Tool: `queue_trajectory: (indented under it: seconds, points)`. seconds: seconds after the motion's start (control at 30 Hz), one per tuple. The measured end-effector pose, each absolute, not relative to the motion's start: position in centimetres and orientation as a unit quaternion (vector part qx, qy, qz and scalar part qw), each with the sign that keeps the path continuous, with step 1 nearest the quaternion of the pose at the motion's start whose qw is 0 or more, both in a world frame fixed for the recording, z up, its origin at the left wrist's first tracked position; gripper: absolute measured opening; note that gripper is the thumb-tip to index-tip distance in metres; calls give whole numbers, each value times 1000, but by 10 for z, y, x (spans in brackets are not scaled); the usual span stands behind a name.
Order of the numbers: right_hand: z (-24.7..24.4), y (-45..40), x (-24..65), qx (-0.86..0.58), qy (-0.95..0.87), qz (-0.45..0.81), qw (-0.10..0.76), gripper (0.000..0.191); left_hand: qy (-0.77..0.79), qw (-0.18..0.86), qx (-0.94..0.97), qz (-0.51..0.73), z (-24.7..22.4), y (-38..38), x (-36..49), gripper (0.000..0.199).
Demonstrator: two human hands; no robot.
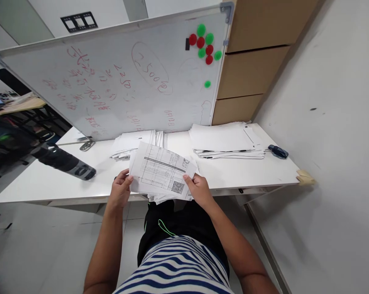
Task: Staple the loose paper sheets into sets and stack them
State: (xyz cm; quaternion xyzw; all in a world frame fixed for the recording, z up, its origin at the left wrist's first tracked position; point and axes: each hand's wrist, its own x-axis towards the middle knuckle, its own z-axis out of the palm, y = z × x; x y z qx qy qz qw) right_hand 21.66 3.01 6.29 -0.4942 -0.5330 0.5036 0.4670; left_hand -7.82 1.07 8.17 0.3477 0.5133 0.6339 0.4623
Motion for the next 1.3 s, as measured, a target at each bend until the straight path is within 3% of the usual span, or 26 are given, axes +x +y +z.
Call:
queue_trajectory:
  seconds: [0.33, 0.57, 0.73, 0.9, 1.13, 1.3]
  points:
    - [56, 23, 218, -487, -547, 521, 438, 47, 575, 428, 394, 576, 83, 8, -73, 40]
    - [53, 34, 217, -480, -467, 546, 503, 45, 541, 447, 453, 550, 93, 10, -69, 41]
    - [55, 44, 217, -470, -507, 482, 539, 38, 498, 423, 509, 560, 84, 18, -64, 39]
    - [47, 39, 209, -480, -549, 429, 532, 36, 502, 460, 470, 562, 65, 25, -46, 50]
    - [52, 25, 207, -480, -569, 368, 557, 31, 496, 414, 432, 629, 66, 10, -28, 37]
    - [37, 25, 202, -511, -569, 371, 527, 35, 507, 461, 387, 617, 41, 18, -30, 39]
